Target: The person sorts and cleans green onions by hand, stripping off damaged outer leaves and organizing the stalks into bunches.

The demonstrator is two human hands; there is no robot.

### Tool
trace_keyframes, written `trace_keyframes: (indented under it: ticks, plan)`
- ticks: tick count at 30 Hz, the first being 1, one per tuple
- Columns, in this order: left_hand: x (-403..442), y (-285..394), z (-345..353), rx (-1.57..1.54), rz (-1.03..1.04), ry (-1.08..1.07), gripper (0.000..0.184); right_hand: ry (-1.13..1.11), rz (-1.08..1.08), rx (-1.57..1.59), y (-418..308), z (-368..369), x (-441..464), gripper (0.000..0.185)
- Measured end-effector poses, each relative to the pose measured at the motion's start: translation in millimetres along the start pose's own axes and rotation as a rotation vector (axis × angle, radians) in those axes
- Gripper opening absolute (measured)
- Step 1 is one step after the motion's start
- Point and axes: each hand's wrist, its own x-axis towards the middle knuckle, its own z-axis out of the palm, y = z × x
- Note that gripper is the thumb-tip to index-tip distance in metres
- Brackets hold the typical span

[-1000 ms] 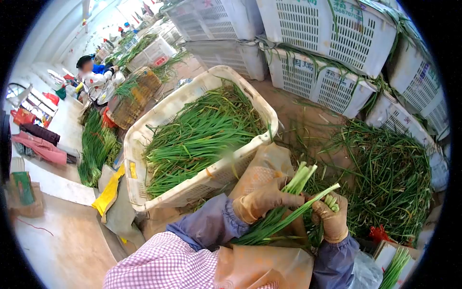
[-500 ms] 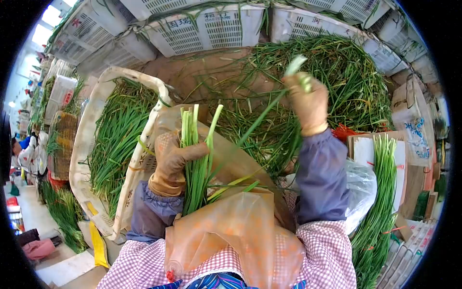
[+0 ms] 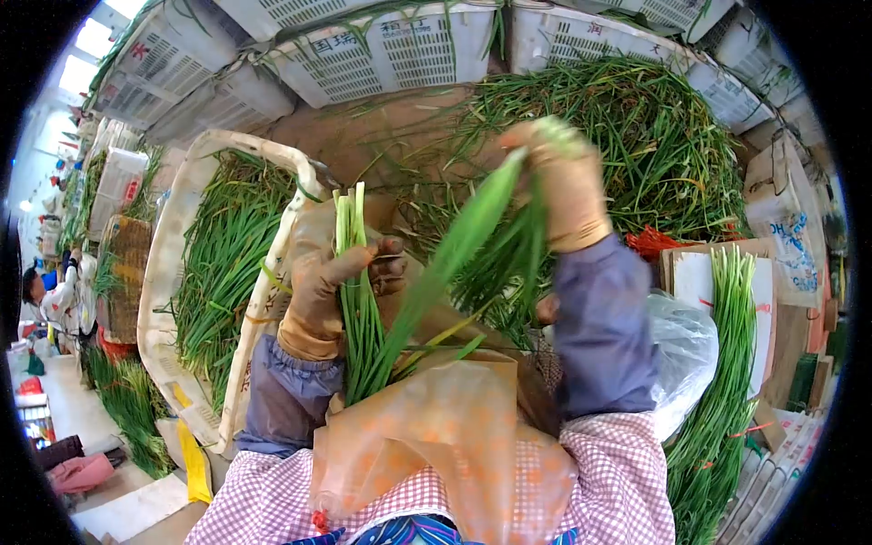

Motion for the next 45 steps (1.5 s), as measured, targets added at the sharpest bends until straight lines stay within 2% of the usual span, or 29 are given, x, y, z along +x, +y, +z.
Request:
trace_keyframes:
  ticks: [1, 2, 3, 4, 6, 8, 10, 11, 12, 16, 18, 19, 22, 24, 26, 27, 28, 30, 33, 35, 38, 41, 45]
  plan:
    - [6, -4, -18, -0.131, -0.032, -0.132, 0.034, 0.127, -0.151, -0.035, 7, -27, 23, 0.015]
    - [4, -4, -20, -0.138, -0.033, -0.131, 0.034, 0.256, -0.304, -0.07, 14, -49, 39, 0.013]
    - [3, -4, -20, -0.141, -0.015, -0.121, 0.034, 0.32, -0.389, -0.023, 8, -52, 39, 0.01]
    - [4, -3, -18, -0.144, 0.003, -0.113, 0.034, 0.255, -0.406, 0.061, 6, -50, 37, 0.009]
    - [5, -4, -11, -0.178, -0.029, -0.096, 0.033, -0.02, -0.297, -0.052, -2, -31, 12, 0.011]
    - [8, -7, -9, -0.205, -0.057, -0.077, 0.032, -0.254, -0.072, -0.21, -1, 14, -18, 0.014]
    - [14, -11, -13, -0.102, -0.155, -0.074, 0.03, -0.421, 0.036, -0.066, 11, 51, -34, 0.019]
    - [8, -7, 1, 0.0, 0.067, -0.099, 0.029, -0.422, 0.131, 0.056, 17, 65, -36, 0.018]
    - [6, -4, 5, 0.005, 0.069, -0.1, 0.029, -0.424, 0.227, 0.177, 24, 72, -36, 0.016]
    - [1, 7, -5, 0.024, -0.053, 0.006, 0.026, -0.445, 0.326, 0.261, 22, 66, -33, 0.013]
    - [6, 6, -14, -0.112, -0.031, 0.006, 0.023, -0.434, 0.284, 0.293, 27, 54, -29, 0.012]
    - [4, 7, -7, -0.143, -0.025, 0.079, 0.019, -0.412, 0.274, 0.224, 25, 49, -28, 0.012]
    - [10, -1, -10, -0.121, 0.045, 0.038, 0.019, -0.407, 0.239, 0.168, 21, 37, -28, 0.011]
    - [13, 2, -2, -0.108, -0.02, 0.037, 0.021, -0.403, 0.235, 0.216, 18, 36, -29, 0.01]
    - [7, 8, 9, 0.259, 0.072, 0.08, 0.031, -0.393, 0.203, 0.209, 20, 41, -31, 0.009]
    - [7, 9, 21, 0.559, 0.36, -0.003, 0.039, -0.397, 0.216, 0.228, 21, 43, -31, 0.01]
    - [5, 13, 25, 0.56, 0.362, -0.001, 0.039, -0.396, 0.229, 0.243, 21, 45, -32, 0.011]
    - [4, 17, 31, 0.638, 0.229, 0.09, 0.041, -0.374, 0.22, 0.252, 21, 46, -32, 0.01]
    - [7, 12, 29, 0.524, 0.246, 0.099, 0.036, -0.397, 0.248, 0.213, 20, 45, -36, 0.011]
    - [9, 10, 28, 0.471, 0.28, 0.119, 0.031, -0.523, 0.256, 0.123, 22, 43, -38, 0.011]
    - [9, 12, 33, 0.596, 0.321, 0.16, 0.027, -0.508, 0.266, 0.121, 26, 39, -39, 0.009]
    - [11, 11, 27, 0.557, 0.223, 0.12, 0.03, -0.526, 0.289, 0.119, 23, 32, -42, 0.013]
    - [8, 15, 34, 0.512, 0.13, 0.104, 0.027, -0.398, 0.339, 0.253, 23, 33, -45, 0.012]
